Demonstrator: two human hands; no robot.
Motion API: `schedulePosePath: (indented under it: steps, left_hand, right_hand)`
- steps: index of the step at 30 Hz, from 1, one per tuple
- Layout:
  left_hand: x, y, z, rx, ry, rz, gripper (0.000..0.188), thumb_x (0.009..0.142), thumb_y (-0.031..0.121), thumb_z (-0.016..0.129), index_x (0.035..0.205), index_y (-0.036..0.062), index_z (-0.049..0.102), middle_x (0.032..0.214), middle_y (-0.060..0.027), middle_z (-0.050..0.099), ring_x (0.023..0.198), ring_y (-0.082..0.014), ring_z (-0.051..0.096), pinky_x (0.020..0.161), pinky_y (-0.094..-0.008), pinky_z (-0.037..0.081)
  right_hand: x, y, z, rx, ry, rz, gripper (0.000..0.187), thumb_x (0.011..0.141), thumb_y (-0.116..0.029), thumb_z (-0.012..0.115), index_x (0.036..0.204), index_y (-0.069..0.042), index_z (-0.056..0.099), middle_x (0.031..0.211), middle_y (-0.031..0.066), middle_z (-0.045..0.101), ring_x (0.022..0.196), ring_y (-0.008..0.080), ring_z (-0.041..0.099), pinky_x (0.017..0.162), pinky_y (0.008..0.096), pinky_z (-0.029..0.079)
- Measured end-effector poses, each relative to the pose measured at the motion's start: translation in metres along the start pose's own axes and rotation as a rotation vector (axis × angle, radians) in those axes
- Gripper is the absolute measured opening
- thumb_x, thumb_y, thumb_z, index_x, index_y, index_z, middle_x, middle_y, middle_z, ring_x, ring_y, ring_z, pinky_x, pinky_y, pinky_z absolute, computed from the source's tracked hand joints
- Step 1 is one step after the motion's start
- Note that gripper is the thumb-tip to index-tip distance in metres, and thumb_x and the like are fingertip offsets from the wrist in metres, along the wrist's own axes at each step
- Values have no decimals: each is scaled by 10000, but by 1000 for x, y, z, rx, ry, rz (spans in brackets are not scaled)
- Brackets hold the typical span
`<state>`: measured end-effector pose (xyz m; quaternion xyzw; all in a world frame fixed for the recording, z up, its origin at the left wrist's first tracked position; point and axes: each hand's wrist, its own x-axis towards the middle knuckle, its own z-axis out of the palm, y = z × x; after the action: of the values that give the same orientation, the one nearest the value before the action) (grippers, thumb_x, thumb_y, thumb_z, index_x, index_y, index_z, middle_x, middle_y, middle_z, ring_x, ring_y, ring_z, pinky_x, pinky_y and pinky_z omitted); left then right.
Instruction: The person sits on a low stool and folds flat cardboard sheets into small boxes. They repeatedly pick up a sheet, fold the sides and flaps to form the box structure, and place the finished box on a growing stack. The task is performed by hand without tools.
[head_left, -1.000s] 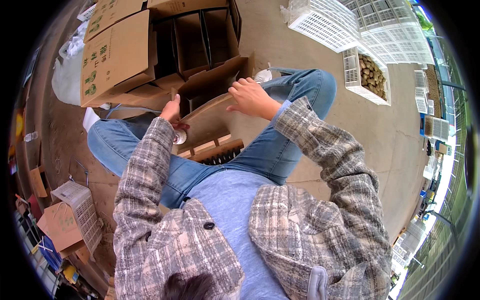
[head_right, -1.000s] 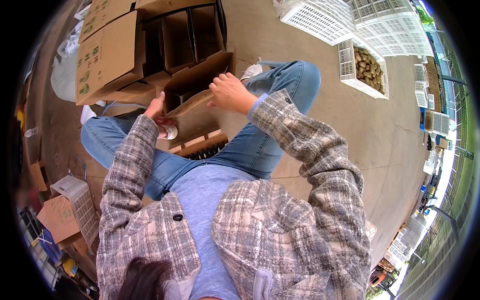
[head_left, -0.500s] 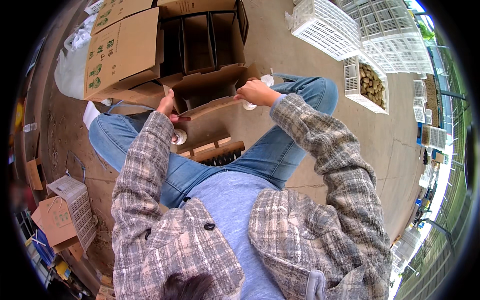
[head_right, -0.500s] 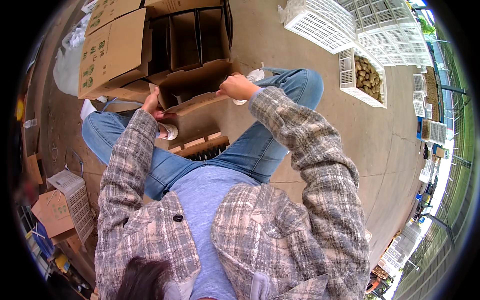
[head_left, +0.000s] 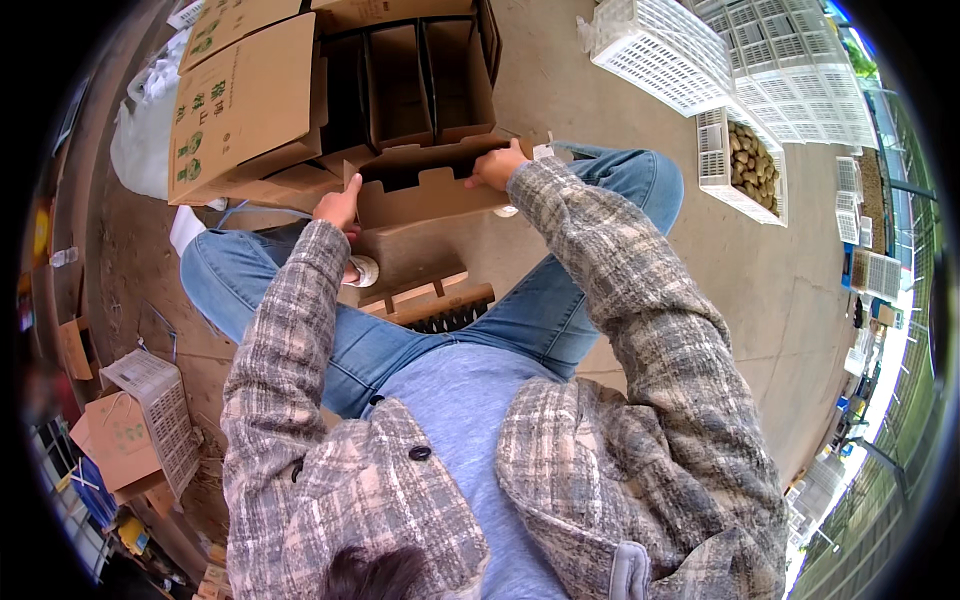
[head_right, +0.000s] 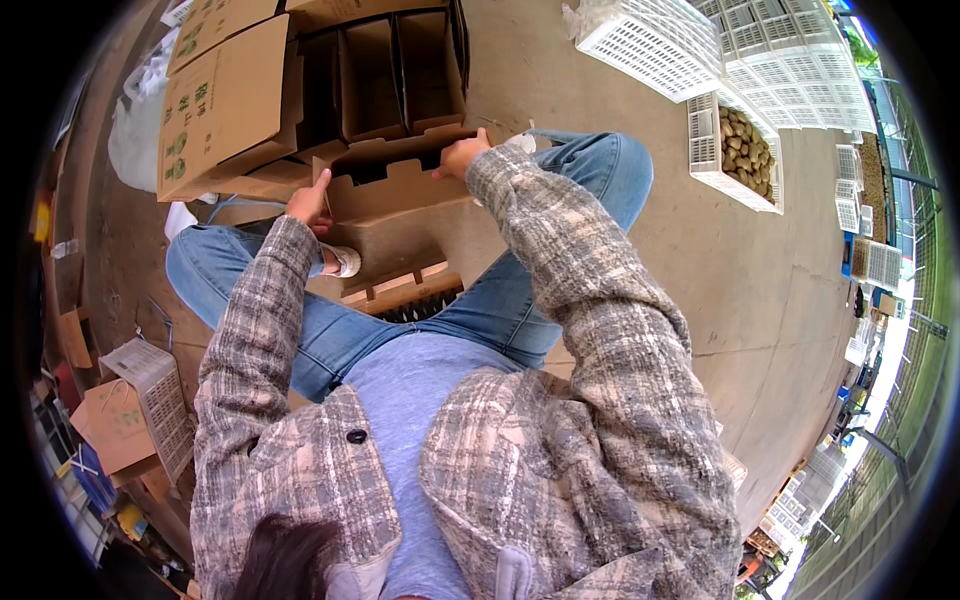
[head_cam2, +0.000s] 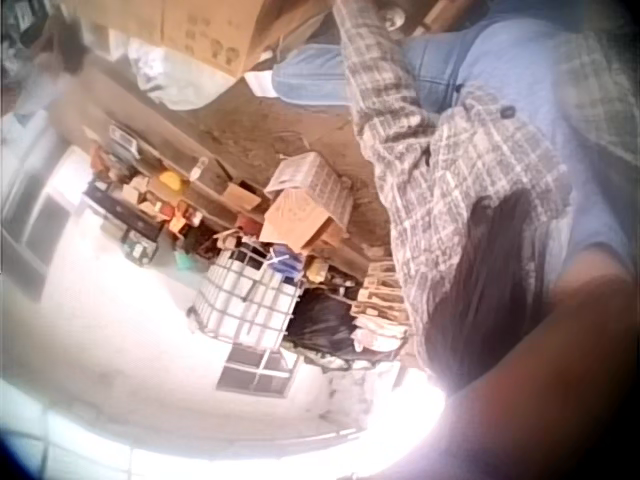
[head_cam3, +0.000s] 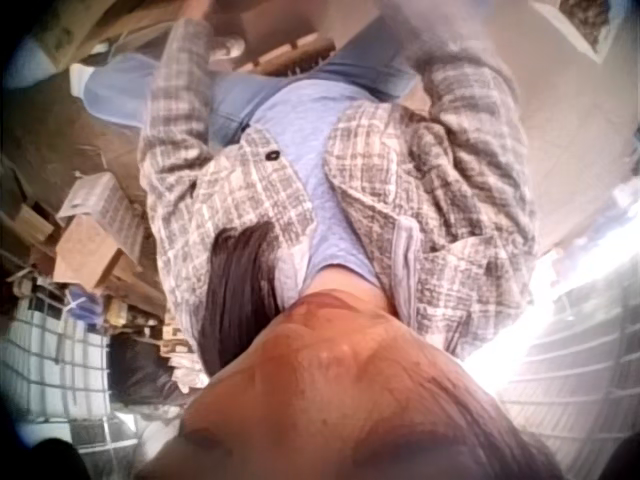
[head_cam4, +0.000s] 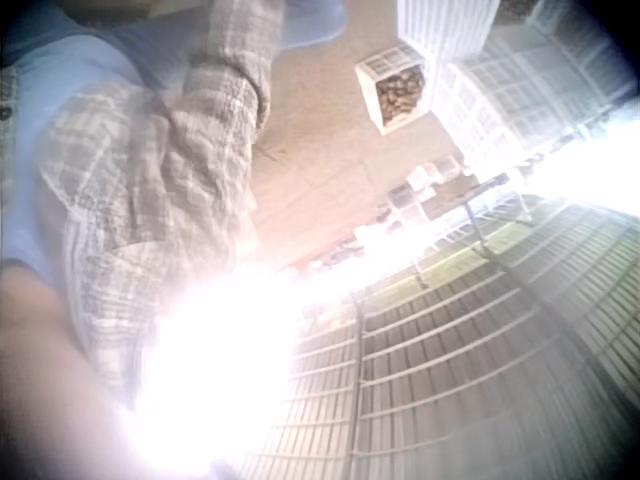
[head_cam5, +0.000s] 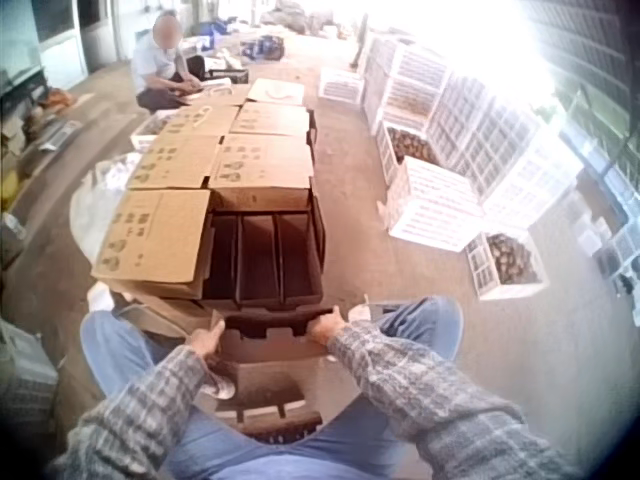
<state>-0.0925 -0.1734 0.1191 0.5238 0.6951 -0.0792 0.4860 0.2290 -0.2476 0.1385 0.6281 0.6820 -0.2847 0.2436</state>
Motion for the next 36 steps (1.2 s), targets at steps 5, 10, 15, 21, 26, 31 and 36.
schedulePosePath:
  steps: [5,10,15,21,26,31,36]
  left_hand:
    - [-29,6,6,126,335,531,629,710,294,876,1129,29,490,855,-137,658,880,-318,683,836,-412,540]
    - [-15,-9,3,-55,182,668,571,777,269,859,1126,39,470,799,-61,605,788,-177,644,742,-345,551]
    - [23,-18,-8,-462,-255,587,523,832,251,825,1132,46,448,807,-53,613,771,-145,646,707,-330,555]
    - [19,-31,14,-13,25,673,585,818,230,804,1190,42,394,1013,-261,677,920,-405,698,777,-434,559]
    - [20,-29,29,-1,185,666,642,806,208,801,1269,67,379,1072,-270,668,989,-430,680,835,-454,552]
    - [-12,-3,7,9,-18,894,858,767,199,845,1460,198,338,1027,-151,665,916,-276,721,787,-369,588]
    - [-25,1,-38,-394,-651,307,881,742,196,877,1475,259,392,932,-38,629,898,-193,714,802,-341,587]
  right_hand:
    - [20,11,25,20,88,8,487,932,-622,535,1154,-245,748,1247,44,683,1288,256,519,1099,585,243]
    - [24,10,40,-39,206,-42,410,942,-554,549,1161,-255,724,1277,32,633,1279,253,489,1067,573,284]
    - [32,16,76,124,512,-279,336,949,-414,564,1164,-166,637,1164,39,630,1199,248,523,1042,575,287]
    - [4,-39,66,150,294,-19,772,998,-676,290,1289,-51,637,1296,100,649,1259,283,514,1081,634,211]
    - [10,-44,63,103,234,18,835,979,-714,270,1178,-30,704,1242,131,670,1263,308,519,1066,675,227]
    - [13,-35,92,139,349,-24,831,979,-713,276,1150,-30,717,1178,132,698,1248,330,538,1098,687,204]
    - [-7,-45,84,61,357,-66,783,978,-675,366,1056,17,724,1044,167,707,1139,301,595,1094,563,263]
